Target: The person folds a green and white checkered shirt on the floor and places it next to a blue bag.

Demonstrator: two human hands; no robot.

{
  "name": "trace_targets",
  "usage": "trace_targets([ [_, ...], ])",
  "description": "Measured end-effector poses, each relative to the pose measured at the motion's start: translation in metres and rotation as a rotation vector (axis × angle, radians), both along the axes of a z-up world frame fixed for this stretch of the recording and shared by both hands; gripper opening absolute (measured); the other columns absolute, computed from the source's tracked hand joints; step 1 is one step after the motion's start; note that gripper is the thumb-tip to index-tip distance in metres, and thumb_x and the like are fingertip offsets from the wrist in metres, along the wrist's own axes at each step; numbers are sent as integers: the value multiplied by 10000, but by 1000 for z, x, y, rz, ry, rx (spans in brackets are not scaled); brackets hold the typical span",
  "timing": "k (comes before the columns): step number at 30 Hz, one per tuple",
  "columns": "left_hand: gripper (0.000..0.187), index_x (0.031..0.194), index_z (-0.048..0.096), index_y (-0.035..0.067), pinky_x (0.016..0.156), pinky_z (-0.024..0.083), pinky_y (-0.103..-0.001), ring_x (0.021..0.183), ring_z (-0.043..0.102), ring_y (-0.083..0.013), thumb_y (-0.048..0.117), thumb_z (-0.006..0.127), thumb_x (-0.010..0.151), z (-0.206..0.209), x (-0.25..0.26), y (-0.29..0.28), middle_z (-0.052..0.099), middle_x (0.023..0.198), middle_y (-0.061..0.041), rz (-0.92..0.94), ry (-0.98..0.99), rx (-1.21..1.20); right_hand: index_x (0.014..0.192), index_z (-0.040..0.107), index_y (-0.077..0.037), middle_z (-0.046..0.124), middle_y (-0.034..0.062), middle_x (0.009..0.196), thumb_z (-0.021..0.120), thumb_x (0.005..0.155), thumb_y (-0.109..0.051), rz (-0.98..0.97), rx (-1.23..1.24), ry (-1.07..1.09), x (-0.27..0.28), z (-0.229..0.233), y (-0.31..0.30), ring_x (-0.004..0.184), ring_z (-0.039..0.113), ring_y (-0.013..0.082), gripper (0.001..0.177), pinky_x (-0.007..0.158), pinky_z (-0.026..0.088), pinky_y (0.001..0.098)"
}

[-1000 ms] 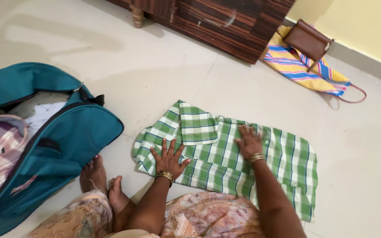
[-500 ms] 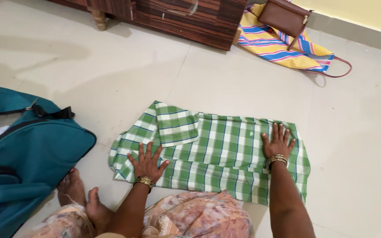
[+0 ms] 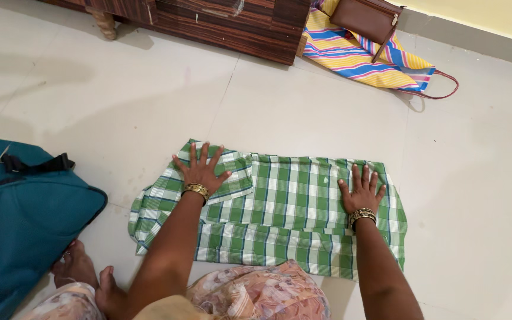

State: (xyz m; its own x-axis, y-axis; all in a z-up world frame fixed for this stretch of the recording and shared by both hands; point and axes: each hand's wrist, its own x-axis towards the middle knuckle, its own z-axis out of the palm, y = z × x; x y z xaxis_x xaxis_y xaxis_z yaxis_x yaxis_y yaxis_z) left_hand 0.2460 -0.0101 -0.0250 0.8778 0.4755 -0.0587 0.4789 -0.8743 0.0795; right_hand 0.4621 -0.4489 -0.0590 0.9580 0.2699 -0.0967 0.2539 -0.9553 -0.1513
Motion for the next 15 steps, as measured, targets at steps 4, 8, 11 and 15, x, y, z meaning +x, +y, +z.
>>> trace_targets([
  [4, 930, 1578, 9, 544, 1051, -76, -857, 1543, -189, -385, 937, 300, 786, 18, 0, -3, -113, 1713, 80, 139, 339, -174, 1607, 169, -429, 40, -21, 1722, 238, 885, -827, -25, -31, 48, 4, 7, 2, 1578, -29, 302, 828, 1230, -99, 563],
  [8, 992, 1574, -16, 551, 1044, -85, -865, 1539, -213, -369, 965, 318, 737, 26, -3, -1, -143, 1704, 115, 178, 365, -184, 1600, 173, -435, 0, 13, 1728, 306, 819, -899, -71, 22, 72, 7, 6, -4, 1573, -77, 337, 919, 1214, -105, 558],
  [11, 1009, 1581, -12, 542, 1048, -65, -866, 1537, -215, -378, 963, 356, 741, 34, -2, -1, -168, 1705, 108, 181, 389, -215, 1605, 169, -449, -1, -3, 1728, 305, 780, -919, -100, 13, 101, 14, 0, -4, 1575, -82, 330, 960, 1218, -120, 574],
  [15, 935, 1589, 25, 526, 1085, 163, -808, 1556, -52, -415, 857, 410, 804, 18, 5, 27, -59, 1713, 97, 87, 466, -259, 1605, 192, -440, 14, 8, 1724, 376, 789, -883, -72, 21, 151, 29, -3, -14, 1568, -77, 349, 946, 1213, -61, 624],
])
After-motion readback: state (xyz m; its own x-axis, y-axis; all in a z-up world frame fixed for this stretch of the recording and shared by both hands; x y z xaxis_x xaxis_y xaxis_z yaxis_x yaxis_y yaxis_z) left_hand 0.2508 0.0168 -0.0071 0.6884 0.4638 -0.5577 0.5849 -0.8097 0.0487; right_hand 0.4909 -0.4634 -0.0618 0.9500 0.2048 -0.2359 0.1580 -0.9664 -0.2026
